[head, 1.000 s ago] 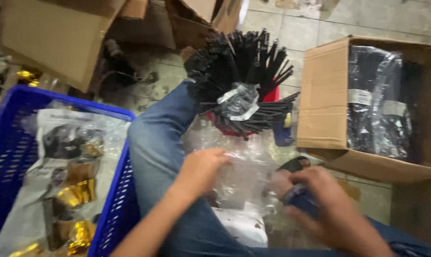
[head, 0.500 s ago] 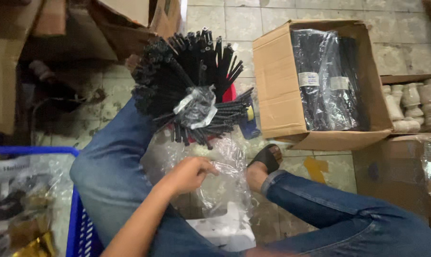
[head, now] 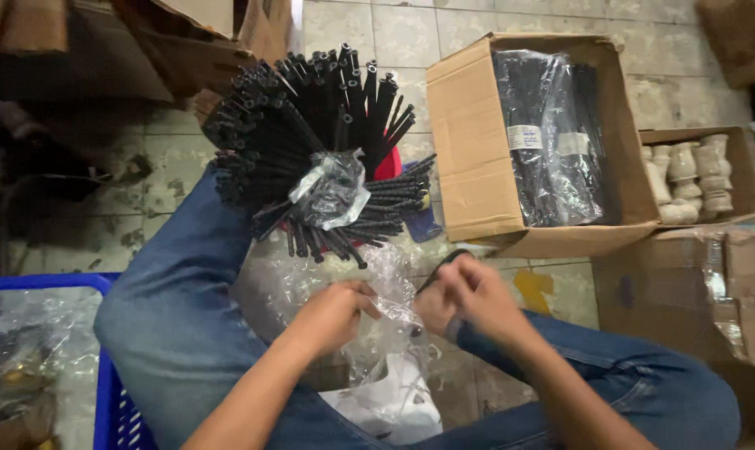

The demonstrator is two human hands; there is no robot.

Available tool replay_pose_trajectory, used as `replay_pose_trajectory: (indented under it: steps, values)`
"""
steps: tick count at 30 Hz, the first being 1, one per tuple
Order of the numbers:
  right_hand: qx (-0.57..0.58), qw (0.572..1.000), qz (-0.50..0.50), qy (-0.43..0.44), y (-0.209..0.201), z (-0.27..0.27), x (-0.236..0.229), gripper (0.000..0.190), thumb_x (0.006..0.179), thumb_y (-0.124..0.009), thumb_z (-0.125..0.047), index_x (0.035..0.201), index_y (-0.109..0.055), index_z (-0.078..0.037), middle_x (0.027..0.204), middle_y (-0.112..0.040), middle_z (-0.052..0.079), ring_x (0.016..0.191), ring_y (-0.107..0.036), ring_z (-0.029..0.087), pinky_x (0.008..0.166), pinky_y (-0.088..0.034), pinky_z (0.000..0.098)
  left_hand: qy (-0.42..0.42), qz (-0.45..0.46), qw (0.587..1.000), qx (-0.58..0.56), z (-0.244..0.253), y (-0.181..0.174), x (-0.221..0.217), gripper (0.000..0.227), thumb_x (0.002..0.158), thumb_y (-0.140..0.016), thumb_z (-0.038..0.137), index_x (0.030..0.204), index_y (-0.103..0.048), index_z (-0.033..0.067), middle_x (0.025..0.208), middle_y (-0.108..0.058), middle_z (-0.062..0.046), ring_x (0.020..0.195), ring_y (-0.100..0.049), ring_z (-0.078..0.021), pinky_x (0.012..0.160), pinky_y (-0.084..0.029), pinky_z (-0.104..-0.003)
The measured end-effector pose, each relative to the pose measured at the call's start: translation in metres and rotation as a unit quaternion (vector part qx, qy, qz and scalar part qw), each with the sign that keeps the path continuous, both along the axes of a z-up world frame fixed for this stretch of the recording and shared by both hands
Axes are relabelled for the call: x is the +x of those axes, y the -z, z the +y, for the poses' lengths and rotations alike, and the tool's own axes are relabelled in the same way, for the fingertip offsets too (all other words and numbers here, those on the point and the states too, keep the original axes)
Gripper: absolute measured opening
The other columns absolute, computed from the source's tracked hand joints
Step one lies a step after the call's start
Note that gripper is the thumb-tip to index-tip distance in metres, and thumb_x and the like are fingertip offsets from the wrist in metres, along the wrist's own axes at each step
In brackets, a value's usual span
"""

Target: The person sits on a low stool and packs black rods into a plastic bag. They seal the bag with tape and place it into a cardboard box. The person then opens another bag and continues to pack rods into it.

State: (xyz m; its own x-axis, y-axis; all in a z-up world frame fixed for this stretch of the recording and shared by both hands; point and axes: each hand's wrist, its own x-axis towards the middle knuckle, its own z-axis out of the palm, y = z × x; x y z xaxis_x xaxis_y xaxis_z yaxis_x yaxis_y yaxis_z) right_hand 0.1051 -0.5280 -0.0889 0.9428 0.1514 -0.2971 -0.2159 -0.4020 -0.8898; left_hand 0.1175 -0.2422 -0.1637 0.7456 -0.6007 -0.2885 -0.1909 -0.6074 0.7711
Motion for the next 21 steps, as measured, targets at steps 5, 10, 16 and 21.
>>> replay_pose_trajectory:
  steps: [5, 10, 16, 21]
  values:
    - [-0.065, 0.994, -0.005, 0.089, 0.015, -0.013, 0.04, 0.025, 0.111, -0.067, -0.021, 0.093, -0.074, -0.006, 0.069, -0.071, 0.009, 0.065, -0.064, 0.02, 0.065, -0.053, 0.0344, 0.008, 0.008, 0.999, 0.031, 0.001, -0.007, 0.007, 0.038, 0.096, -0.057, 0.01, 0.103, -0.089, 0.0286, 0.128, -0.078, -0.007, 0.12, -0.076, -0.0374, 0.097, -0.064, -0.052]
    - [-0.218, 0.972, -0.052, 0.064, 0.015, -0.022, 0.103, 0.037, 0.107, -0.076, -0.035, 0.126, -0.072, -0.002, 0.09, -0.073, 0.026, 0.08, -0.071, 0.034, 0.066, -0.052, 0.0456, 0.023, -0.031, 0.997, 0.074, 0.007, 0.007, 0.011, 0.026, 0.093, -0.064, 0.015, 0.1, -0.086, 0.0277, 0.12, -0.078, -0.003, 0.112, -0.078, -0.0343, 0.092, -0.066, -0.051]
    - [-0.161, 0.984, -0.064, 0.032, 0.041, 0.021, 0.176, 0.047, 0.109, -0.073, -0.048, 0.13, -0.08, -0.006, 0.126, -0.078, 0.027, 0.122, -0.074, 0.043, 0.097, -0.062, 0.0533, -0.01, -0.009, 0.998, 0.058, 0.005, -0.006, 0.013, 0.028, 0.092, -0.061, 0.013, 0.103, -0.085, 0.0243, 0.119, -0.078, -0.006, 0.108, -0.08, -0.0375, 0.09, -0.067, -0.051]
    - [-0.13, 0.987, -0.027, 0.094, 0.036, 0.043, 0.187, 0.059, 0.117, -0.05, -0.057, 0.13, -0.081, -0.008, 0.124, -0.08, 0.02, 0.12, -0.076, 0.034, 0.095, -0.061, 0.0502, -0.021, -0.004, 0.999, 0.039, 0.002, -0.002, 0.018, 0.028, 0.091, -0.062, 0.011, 0.104, -0.085, 0.02, 0.121, -0.079, -0.01, 0.107, -0.08, -0.0417, 0.089, -0.067, -0.053]
